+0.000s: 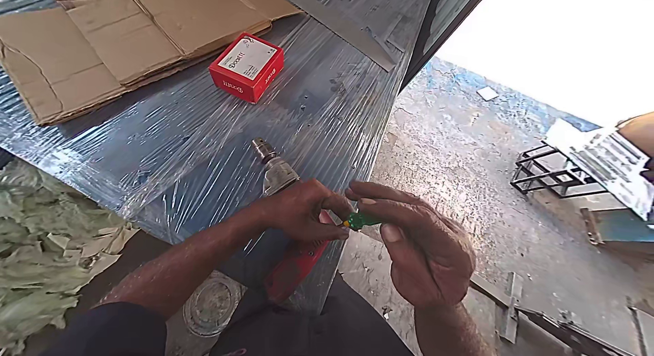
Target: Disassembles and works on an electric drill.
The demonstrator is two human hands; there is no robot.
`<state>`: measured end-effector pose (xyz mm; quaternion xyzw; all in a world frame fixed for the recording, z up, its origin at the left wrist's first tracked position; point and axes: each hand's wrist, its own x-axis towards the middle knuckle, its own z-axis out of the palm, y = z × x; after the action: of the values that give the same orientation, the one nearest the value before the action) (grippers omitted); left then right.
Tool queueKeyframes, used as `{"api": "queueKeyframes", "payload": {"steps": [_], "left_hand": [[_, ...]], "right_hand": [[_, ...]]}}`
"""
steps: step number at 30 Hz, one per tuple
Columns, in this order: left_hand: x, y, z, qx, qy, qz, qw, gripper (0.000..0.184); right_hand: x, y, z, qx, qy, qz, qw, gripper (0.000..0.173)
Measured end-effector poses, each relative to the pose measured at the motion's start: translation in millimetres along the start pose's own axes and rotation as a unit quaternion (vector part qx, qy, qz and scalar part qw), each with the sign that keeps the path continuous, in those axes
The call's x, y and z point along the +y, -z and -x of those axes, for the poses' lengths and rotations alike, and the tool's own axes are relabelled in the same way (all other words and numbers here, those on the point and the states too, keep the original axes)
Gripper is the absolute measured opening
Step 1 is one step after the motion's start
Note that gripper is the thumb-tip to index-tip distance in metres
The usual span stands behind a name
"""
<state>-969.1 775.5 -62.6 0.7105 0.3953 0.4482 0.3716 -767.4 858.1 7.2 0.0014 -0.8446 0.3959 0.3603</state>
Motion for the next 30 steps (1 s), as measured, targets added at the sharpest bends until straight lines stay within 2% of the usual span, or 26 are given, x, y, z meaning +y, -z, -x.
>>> {"api": "queueKeyframes", "payload": {"steps": [3, 6, 9, 14, 17, 20, 22, 23, 25, 27, 30], "left_hand": [[0, 0, 2, 0.017, 0.008, 0.004, 1.000, 0.012], [2, -2, 2, 0.051, 0.029, -0.045, 0.997, 0.013], [4, -4, 1, 0.069, 0.047, -0.051, 0.995, 0.019], [1, -5, -2, 0.097, 0.004, -0.005, 0.995, 0.029], [2, -4, -3, 0.113, -0.011, 0.020, 0.993, 0.035], [7, -3, 7, 0.133, -0.049, 0.014, 0.990, 0.046], [8, 7, 23, 0.109, -0.066, -0.097, 0.987, 0.042], [6, 14, 32, 0.071, -0.066, -0.181, 0.979, 0.041], [2, 24, 52, -0.029, -0.055, -0.313, 0.948, 0.050], [1, 26, 63, -0.093, -0.042, -0.362, 0.927, 0.065], [4, 23, 65, -0.088, -0.040, -0.367, 0.925, 0.069]], "right_hand": [[3, -3, -1, -0.020, -0.019, 0.006, 1.000, 0.030], [9, -11, -2, 0.009, -0.050, 0.046, 0.998, 0.039], [12, -14, 0, 0.018, -0.062, 0.030, 0.997, 0.038], [8, -9, -2, 0.037, -0.053, -0.039, 0.997, 0.047], [-3, 0, -7, 0.085, -0.024, -0.047, 0.995, 0.053], [-17, 14, -1, 0.143, -0.015, -0.064, 0.988, 0.049], [-17, 27, 14, 0.153, -0.027, -0.083, 0.984, 0.045], [-16, 33, 23, 0.147, -0.038, -0.091, 0.984, 0.045], [-14, 39, 38, 0.132, -0.067, -0.109, 0.983, 0.048], [-14, 32, 46, 0.132, -0.088, -0.127, 0.979, 0.048], [-20, 7, 41, 0.113, -0.079, -0.170, 0.976, 0.049]]}}
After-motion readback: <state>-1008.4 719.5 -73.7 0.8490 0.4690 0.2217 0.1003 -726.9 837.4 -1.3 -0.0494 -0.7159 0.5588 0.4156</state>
